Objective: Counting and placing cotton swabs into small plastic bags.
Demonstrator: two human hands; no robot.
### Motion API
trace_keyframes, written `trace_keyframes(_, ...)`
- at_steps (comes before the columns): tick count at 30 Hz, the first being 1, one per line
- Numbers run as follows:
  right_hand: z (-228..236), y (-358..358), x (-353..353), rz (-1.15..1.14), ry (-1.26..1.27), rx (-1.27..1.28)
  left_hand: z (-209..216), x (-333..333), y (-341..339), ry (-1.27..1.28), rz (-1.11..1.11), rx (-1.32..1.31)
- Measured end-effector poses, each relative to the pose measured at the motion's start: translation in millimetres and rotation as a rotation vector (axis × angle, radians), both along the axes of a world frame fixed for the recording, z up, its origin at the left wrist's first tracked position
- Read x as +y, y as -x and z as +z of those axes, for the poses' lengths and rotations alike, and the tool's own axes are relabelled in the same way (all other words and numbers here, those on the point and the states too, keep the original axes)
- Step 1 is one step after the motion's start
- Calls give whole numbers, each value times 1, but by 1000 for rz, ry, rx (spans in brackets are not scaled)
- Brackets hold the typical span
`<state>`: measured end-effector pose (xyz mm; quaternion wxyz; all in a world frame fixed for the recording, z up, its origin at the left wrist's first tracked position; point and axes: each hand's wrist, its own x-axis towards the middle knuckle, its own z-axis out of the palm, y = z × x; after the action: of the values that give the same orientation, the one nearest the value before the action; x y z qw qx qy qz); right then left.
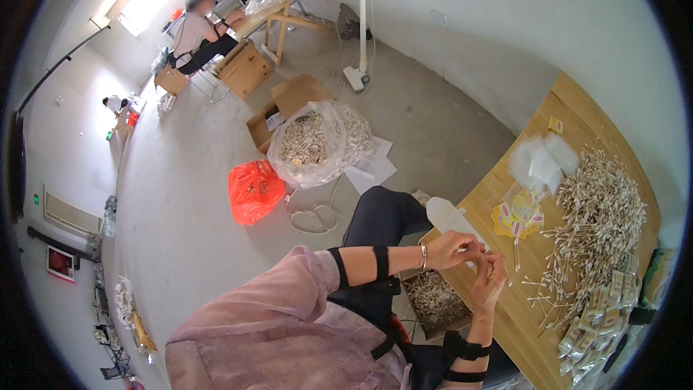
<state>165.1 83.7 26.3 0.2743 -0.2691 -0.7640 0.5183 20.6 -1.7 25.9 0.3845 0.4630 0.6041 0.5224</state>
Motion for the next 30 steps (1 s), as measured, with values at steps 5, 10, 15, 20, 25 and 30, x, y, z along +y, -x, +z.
trace_keyframes(5, -3, 7, -2, -9, 278, 146, -11, 5, -1, -57, -16, -679)
trace_keyframes(10, -6, 2, 1, 29, 445, 204, -29, 7, 3, -33, -53, -674)
trace_keyframes(15, -5, 5, 1, -2, 511, 206, -37, 10, -2, -86, 6, -667)
trace_keyframes(20, -7, -5, 4, -30, 433, 143, -10, 9, -4, -53, 8, -289)
trace_keyframes(25, -7, -1, 2, 22, 154, 153, -9, 2, 5, -199, -17, 53)
trace_keyframes(30, -7, -4, 8, 3, -176, 74, -6, 1, 10, -520, 96, 535)
